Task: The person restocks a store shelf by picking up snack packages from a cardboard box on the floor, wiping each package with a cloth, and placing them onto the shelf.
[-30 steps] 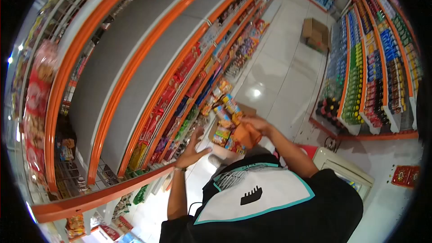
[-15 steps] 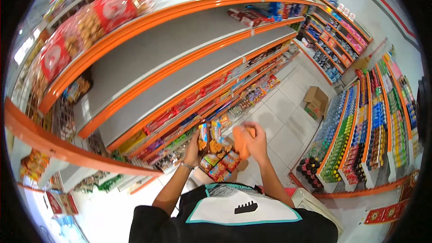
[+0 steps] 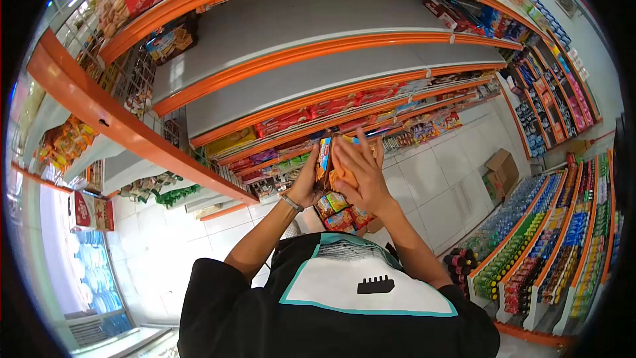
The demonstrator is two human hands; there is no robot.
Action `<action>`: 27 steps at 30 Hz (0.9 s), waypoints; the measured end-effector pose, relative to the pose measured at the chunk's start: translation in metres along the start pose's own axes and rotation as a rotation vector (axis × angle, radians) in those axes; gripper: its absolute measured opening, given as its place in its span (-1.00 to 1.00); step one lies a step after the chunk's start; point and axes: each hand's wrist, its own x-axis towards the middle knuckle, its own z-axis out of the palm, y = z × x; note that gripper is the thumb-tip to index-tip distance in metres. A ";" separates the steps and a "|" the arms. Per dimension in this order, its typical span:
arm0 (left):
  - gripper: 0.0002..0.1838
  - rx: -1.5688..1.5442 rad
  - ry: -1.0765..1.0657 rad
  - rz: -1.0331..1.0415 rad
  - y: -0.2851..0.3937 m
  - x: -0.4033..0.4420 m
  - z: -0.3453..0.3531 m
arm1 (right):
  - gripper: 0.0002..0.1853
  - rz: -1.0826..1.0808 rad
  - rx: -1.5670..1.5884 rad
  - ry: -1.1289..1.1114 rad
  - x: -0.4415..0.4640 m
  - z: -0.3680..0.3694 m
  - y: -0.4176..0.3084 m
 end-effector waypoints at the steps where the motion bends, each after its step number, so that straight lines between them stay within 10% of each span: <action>1: -0.28 -0.003 0.008 0.011 0.001 -0.001 -0.002 | -0.35 -0.011 0.007 -0.003 0.000 0.010 0.002; 27: -0.34 0.239 0.140 0.144 0.009 0.001 -0.024 | -0.30 0.051 0.266 0.279 0.028 0.043 0.003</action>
